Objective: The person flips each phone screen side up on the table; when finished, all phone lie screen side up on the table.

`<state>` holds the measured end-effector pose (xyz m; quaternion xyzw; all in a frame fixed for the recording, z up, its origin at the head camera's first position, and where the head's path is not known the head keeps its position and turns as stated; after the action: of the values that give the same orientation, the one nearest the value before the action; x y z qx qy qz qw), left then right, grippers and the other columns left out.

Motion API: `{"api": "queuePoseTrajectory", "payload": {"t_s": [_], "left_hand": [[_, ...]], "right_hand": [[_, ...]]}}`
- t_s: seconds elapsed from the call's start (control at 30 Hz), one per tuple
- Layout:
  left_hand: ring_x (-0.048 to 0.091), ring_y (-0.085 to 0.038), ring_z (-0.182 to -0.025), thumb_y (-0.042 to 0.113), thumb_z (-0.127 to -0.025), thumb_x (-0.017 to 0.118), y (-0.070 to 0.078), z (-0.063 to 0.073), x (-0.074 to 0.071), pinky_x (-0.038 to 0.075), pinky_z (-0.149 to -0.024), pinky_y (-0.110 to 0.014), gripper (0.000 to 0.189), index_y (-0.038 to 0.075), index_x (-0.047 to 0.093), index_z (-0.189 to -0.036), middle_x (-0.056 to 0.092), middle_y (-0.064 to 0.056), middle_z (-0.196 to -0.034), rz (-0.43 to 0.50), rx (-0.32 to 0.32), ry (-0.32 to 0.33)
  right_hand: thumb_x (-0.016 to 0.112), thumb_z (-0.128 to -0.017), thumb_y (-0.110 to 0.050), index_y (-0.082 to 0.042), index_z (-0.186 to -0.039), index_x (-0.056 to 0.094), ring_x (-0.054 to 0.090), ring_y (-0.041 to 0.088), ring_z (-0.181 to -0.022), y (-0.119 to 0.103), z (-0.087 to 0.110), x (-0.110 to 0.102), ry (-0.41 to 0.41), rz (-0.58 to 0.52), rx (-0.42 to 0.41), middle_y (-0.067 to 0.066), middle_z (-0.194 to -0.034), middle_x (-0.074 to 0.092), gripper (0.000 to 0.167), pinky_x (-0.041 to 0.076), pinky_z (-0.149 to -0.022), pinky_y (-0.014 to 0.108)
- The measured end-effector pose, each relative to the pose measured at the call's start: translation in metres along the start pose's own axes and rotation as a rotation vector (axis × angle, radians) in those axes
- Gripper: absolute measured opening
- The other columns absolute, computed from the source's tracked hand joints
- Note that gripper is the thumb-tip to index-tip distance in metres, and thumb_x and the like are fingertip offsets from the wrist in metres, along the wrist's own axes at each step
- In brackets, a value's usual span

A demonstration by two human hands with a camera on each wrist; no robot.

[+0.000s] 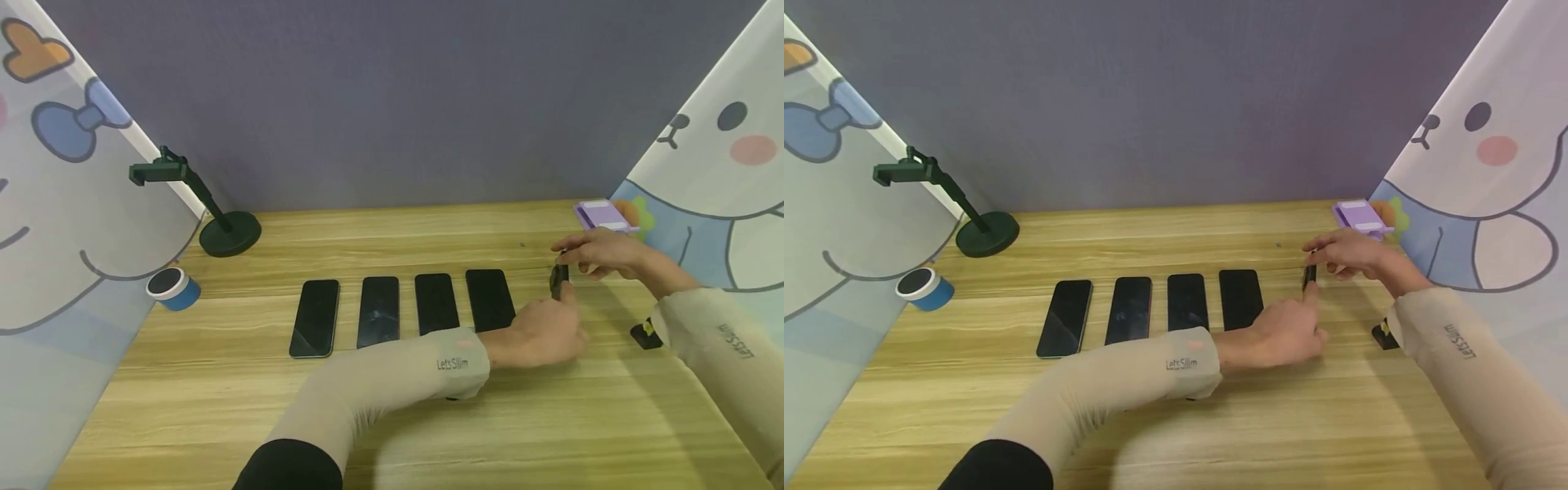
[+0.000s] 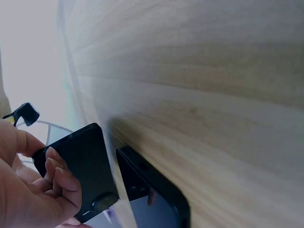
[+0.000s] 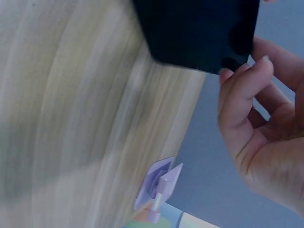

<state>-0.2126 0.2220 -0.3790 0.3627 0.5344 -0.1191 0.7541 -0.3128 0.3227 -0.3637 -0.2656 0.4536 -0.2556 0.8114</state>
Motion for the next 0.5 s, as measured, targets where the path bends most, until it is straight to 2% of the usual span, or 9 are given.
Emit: {"api": "queuePoseTrajectory", "payload": {"t_s": [0.07,0.2,0.3,0.37,0.43,0.5], "left_hand": [[0.031,-0.005,-0.031,0.036,-0.103,0.050,-0.008,0.002,-0.004,0.029,-0.033,-0.021,0.076,0.015,0.007,-0.162,0.046,0.010,-0.043,0.108,-0.049,0.024],[0.027,-0.007,-0.031,0.031,-0.103,0.050,-0.025,0.005,-0.006,0.026,-0.032,-0.022,0.074,0.023,0.007,-0.163,0.043,0.008,-0.043,0.342,-0.123,0.059],[0.024,-0.009,-0.032,0.028,-0.103,0.048,-0.038,0.007,-0.006,0.024,-0.031,-0.023,0.069,0.027,0.012,-0.162,0.039,0.006,-0.041,0.521,-0.167,0.090],[0.023,-0.009,-0.032,0.027,-0.103,0.046,-0.044,0.008,-0.007,0.023,-0.032,-0.023,0.065,0.026,0.019,-0.161,0.038,0.004,-0.042,0.642,-0.183,0.121],[0.023,-0.010,-0.033,0.025,-0.103,0.045,-0.049,0.009,-0.008,0.024,-0.033,-0.023,0.061,0.024,0.025,-0.160,0.046,-0.002,-0.046,0.758,-0.193,0.143],[0.025,-0.010,-0.034,0.023,-0.103,0.045,-0.052,0.009,-0.008,0.027,-0.035,-0.023,0.058,0.021,0.030,-0.159,0.066,-0.003,-0.067,0.848,-0.201,0.163]], "right_hand": [[0.056,-0.104,-0.032,0.001,-0.151,0.039,0.050,0.008,-0.072,-0.001,0.000,-0.002,0.034,-0.004,-0.034,0.000,-0.100,0.057,0.060,0.053,-0.061,0.030],[0.048,-0.106,-0.039,-0.004,-0.155,0.034,0.056,0.011,-0.081,0.009,0.001,-0.003,0.073,-0.031,-0.054,0.003,-0.110,0.060,0.062,0.056,-0.071,0.036],[0.044,-0.107,-0.040,-0.002,-0.156,0.030,0.057,0.013,-0.083,0.025,0.002,0.000,0.067,-0.032,-0.031,0.014,-0.123,0.059,0.063,0.056,-0.072,0.037],[0.040,-0.109,-0.038,0.003,-0.156,0.026,0.058,0.014,-0.086,0.036,0.002,0.005,0.041,-0.018,-0.013,0.027,-0.133,0.053,0.064,0.055,-0.072,0.036],[0.037,-0.109,-0.037,0.006,-0.156,0.021,0.059,0.015,-0.090,0.047,0.003,0.011,0.004,-0.014,0.016,0.034,-0.142,0.044,0.066,0.056,-0.072,0.035],[0.037,-0.109,-0.036,0.007,-0.157,0.018,0.062,0.017,-0.092,0.055,0.004,0.017,-0.022,-0.035,0.031,0.038,-0.147,0.038,0.067,0.057,-0.073,0.035]]}}
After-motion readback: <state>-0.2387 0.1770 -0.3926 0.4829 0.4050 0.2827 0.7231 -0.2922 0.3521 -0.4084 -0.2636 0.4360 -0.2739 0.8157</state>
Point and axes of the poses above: each hand's wrist, its own z-axis away from the middle knuckle, its own x-axis out of the palm, y = z × x, the point moved 10 cm from there along -z, towards the middle knuckle
